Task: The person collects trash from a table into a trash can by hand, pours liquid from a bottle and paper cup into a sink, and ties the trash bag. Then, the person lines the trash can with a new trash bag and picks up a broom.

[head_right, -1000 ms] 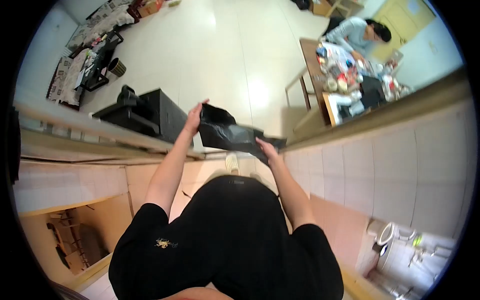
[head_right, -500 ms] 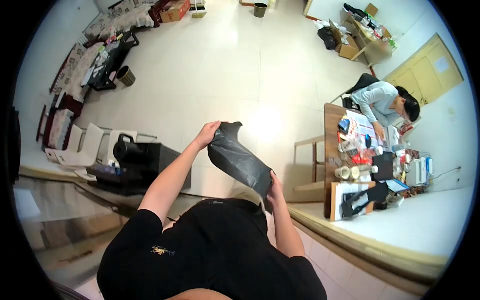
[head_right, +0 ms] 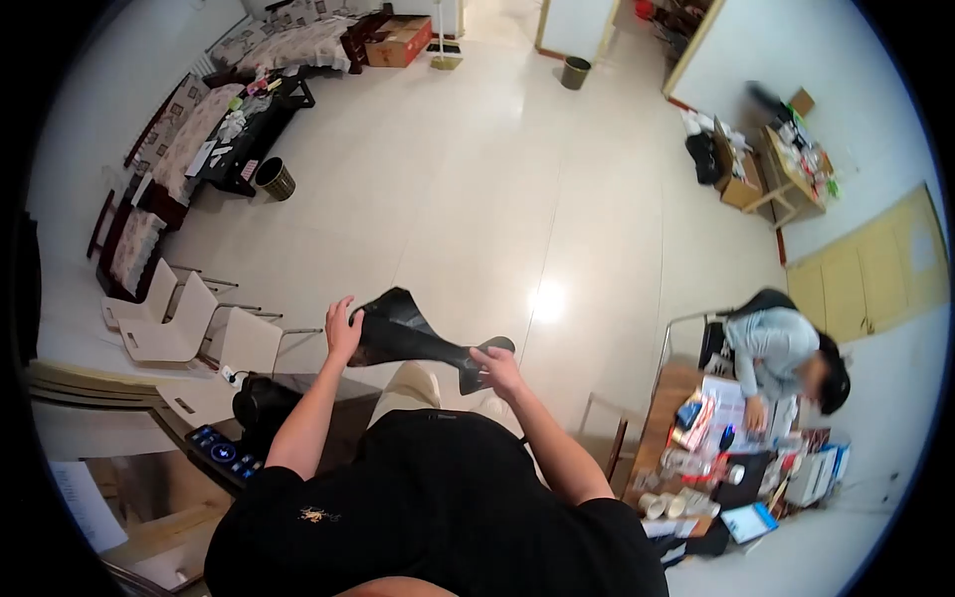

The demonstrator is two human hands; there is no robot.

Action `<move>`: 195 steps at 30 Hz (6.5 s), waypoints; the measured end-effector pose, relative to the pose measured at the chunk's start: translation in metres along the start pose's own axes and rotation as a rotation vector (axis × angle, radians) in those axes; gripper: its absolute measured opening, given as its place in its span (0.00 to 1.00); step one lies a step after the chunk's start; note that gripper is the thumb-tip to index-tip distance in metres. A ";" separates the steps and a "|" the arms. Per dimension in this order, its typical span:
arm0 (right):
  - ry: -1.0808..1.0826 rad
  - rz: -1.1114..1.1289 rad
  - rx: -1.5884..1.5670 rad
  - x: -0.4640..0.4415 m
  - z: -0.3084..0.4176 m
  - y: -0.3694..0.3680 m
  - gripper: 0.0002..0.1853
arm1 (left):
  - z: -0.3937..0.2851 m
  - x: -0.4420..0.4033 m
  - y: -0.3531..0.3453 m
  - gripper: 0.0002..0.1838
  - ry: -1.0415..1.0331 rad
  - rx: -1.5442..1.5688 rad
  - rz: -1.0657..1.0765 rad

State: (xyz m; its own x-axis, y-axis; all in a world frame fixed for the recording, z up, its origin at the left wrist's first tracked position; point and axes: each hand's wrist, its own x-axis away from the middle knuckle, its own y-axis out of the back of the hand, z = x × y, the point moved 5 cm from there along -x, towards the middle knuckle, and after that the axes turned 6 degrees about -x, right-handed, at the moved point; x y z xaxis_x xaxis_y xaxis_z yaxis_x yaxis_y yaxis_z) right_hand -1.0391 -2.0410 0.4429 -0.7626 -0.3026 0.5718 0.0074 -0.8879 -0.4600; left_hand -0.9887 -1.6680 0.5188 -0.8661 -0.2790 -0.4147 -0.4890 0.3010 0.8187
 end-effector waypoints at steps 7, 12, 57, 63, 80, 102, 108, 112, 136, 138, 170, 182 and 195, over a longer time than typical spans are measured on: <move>0.003 0.048 0.238 -0.164 0.130 -0.092 0.14 | -0.067 -0.104 -0.098 0.11 0.238 0.880 0.741; 0.029 -0.010 0.256 -0.279 0.224 -0.142 0.15 | -0.088 -0.241 -0.160 0.09 0.272 0.997 0.965; 0.288 -0.277 -0.147 -1.116 1.056 0.032 0.13 | -0.434 -1.297 -0.834 0.13 -0.408 0.716 1.264; 0.325 -0.314 -0.223 -1.181 1.144 0.142 0.13 | -0.539 -1.357 -0.947 0.10 -0.393 0.662 1.316; 0.506 -0.762 -0.156 -1.208 1.403 0.505 0.13 | -0.940 -1.475 -1.216 0.08 0.072 1.052 1.588; 0.683 -0.549 -1.071 -1.243 1.720 0.982 0.05 | -1.451 -1.564 -1.549 0.16 -0.778 0.631 1.278; 0.357 -0.968 0.589 -1.233 1.853 1.106 0.15 | -1.525 -1.604 -1.628 0.16 -0.366 0.713 0.803; 0.374 -1.181 0.571 -1.262 1.888 1.214 0.18 | -1.570 -1.630 -1.651 0.19 -0.301 0.667 0.777; 0.695 -0.432 0.866 -1.559 2.249 1.260 0.24 | -1.727 -1.803 -1.771 0.20 -0.149 0.642 0.775; 0.776 -0.374 0.921 -1.582 2.266 1.263 0.19 | -1.693 -1.813 -1.754 0.16 -0.020 0.449 0.776; -0.336 1.225 1.123 -1.488 1.722 0.840 0.26 | -1.393 -1.137 -1.442 0.12 1.367 1.319 -1.619; 0.827 1.693 0.501 -1.151 1.901 0.605 0.28 | -1.497 -1.294 -1.065 0.16 0.727 0.345 -1.756; 0.106 1.744 1.795 -1.527 1.704 0.891 0.13 | -1.419 -1.155 -1.497 0.19 1.861 0.799 -0.429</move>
State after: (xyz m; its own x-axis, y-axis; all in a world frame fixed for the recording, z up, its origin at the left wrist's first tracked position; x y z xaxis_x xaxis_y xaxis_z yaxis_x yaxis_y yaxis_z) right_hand 1.2341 -2.9604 0.3181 0.4764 -0.7559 0.4490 0.5775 0.6541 0.4885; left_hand 0.8907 -3.0901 0.3354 0.1558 -0.6555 0.7389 -0.9587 0.0798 0.2730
